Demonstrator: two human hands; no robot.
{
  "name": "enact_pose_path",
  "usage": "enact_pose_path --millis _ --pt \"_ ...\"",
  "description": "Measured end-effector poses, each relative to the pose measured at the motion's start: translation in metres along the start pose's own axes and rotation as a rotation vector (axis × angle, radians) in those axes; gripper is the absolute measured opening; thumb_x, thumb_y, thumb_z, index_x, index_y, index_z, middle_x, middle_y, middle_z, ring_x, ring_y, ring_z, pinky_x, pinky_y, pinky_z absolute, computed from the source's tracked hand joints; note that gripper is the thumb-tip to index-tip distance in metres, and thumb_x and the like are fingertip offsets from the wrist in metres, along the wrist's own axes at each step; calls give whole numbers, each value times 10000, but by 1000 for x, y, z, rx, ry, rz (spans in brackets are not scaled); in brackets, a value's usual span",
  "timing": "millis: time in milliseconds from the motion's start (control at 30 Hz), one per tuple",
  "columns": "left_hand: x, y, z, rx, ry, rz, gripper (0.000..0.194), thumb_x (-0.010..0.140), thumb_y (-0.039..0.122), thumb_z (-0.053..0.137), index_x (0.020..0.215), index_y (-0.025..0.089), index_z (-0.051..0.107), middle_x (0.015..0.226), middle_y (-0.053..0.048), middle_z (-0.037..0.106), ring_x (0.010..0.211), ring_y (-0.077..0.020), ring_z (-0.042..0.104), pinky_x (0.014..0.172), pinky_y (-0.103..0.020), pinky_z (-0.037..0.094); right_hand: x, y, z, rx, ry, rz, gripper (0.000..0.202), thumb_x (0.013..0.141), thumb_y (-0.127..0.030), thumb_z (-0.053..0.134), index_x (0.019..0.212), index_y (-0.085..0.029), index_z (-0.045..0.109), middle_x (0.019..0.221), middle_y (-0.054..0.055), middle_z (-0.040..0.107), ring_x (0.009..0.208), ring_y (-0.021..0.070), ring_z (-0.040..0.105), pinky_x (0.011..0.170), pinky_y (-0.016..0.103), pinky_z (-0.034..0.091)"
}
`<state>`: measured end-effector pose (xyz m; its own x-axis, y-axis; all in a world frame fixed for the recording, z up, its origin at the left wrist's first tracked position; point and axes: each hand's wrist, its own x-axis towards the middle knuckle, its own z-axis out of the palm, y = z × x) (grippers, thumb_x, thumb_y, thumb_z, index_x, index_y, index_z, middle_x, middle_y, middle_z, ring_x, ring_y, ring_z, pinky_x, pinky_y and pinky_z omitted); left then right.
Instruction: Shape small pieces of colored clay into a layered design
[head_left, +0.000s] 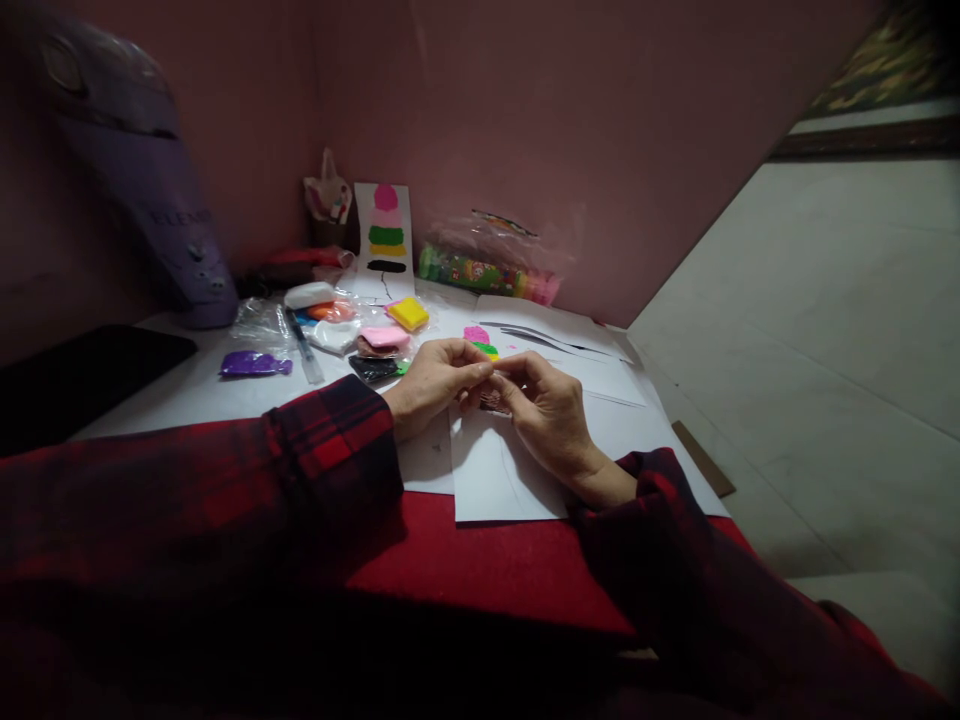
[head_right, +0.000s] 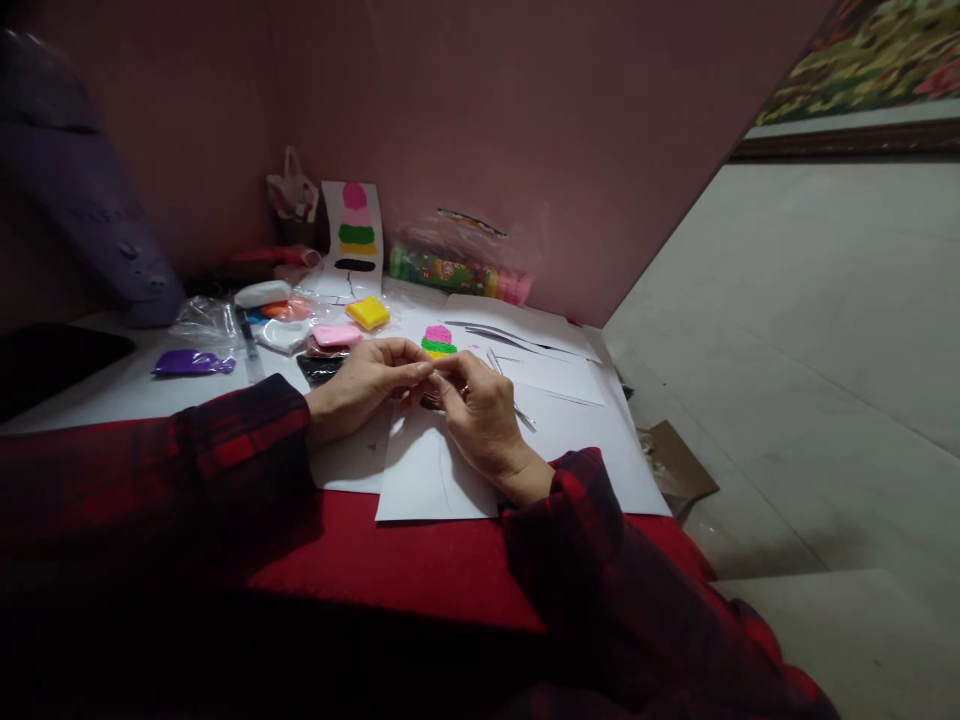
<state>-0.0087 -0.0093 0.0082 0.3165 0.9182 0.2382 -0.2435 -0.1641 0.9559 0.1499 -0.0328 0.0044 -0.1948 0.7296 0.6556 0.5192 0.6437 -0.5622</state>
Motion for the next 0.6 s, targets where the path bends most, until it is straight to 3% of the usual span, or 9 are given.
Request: enact_pose_path --millis 133,267,600 --pt "-1 5 4 12 84 3 134 783 86 654 668 118 592 536 8 605 384 -60 481 406 -185 325 0 0 1 31 25 28 76 891 -263 639 857 -196 651 783 22 701 663 153 634 643 309 518" --pt "-1 4 3 -30 134 -14 175 763 141 723 669 128 576 523 21 582 400 -66 489 405 -186 336 -1 3 2 51 57 49 68 879 -265 645 853 -202 643 757 8 676 638 148 622 616 302 515" --pt "-1 1 -1 -94 80 -70 127 805 121 677 699 120 608 572 -5 609 415 -73 495 399 -193 360 0 5 2 76 73 98 51 882 -249 628 858 -204 630 763 8 659 653 149 596 606 296 496"
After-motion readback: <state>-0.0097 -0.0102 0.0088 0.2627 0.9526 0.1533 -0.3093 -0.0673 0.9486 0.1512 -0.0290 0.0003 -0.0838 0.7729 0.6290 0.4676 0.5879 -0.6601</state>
